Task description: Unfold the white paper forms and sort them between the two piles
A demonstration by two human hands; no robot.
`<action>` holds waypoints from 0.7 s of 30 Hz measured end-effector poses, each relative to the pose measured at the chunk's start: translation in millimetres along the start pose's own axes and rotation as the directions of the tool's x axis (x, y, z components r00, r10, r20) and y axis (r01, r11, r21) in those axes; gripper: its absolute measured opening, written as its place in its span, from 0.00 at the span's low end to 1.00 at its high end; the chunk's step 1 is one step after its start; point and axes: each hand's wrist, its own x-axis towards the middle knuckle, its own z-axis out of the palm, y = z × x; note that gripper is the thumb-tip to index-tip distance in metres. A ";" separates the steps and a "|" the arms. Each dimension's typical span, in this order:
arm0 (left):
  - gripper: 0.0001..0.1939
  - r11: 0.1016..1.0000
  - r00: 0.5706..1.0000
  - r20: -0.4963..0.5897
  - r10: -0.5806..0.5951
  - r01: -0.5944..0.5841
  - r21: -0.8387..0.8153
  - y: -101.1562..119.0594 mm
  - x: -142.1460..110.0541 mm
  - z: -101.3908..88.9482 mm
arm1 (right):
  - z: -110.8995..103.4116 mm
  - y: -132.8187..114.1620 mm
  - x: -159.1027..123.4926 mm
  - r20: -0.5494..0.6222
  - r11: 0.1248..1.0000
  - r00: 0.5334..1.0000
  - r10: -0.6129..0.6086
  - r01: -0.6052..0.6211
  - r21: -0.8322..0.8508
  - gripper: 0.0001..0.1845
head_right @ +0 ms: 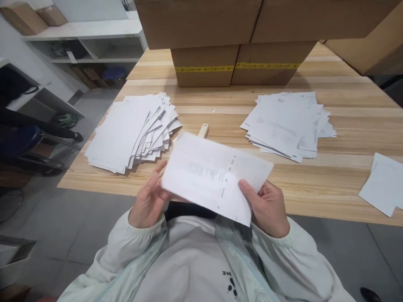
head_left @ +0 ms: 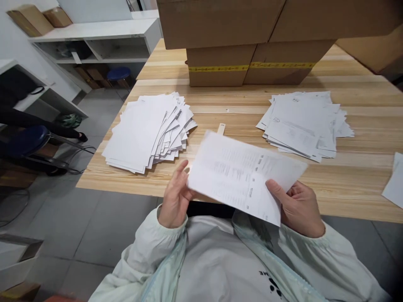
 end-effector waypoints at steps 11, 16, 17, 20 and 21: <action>0.27 0.989 0.994 0.113 -0.003 -0.013 0.144 -5.3 -1.7 15.3 | 27.2 16.6 -35.2 0.156 0.968 0.987 -0.022 -0.018 0.250 0.29; 0.29 0.933 0.889 0.381 -0.255 0.123 0.338 13.3 16.7 5.5 | 18.7 -12.7 13.3 0.352 0.973 0.933 0.076 -0.147 0.180 0.40; 0.30 0.932 0.901 0.371 -0.226 0.090 0.351 10.2 18.1 6.5 | 23.8 -14.2 19.7 0.357 0.976 0.930 0.085 -0.150 0.157 0.43; 0.37 0.940 0.967 0.250 -0.054 -0.035 0.338 -2.3 19.4 10.9 | 39.1 -10.9 32.9 0.346 0.981 0.932 0.104 -0.154 0.121 0.42; 0.40 0.937 0.979 0.203 0.000 -0.071 0.343 -5.4 19.7 12.1 | 41.7 -8.6 36.4 0.342 0.983 0.934 0.106 -0.151 0.108 0.38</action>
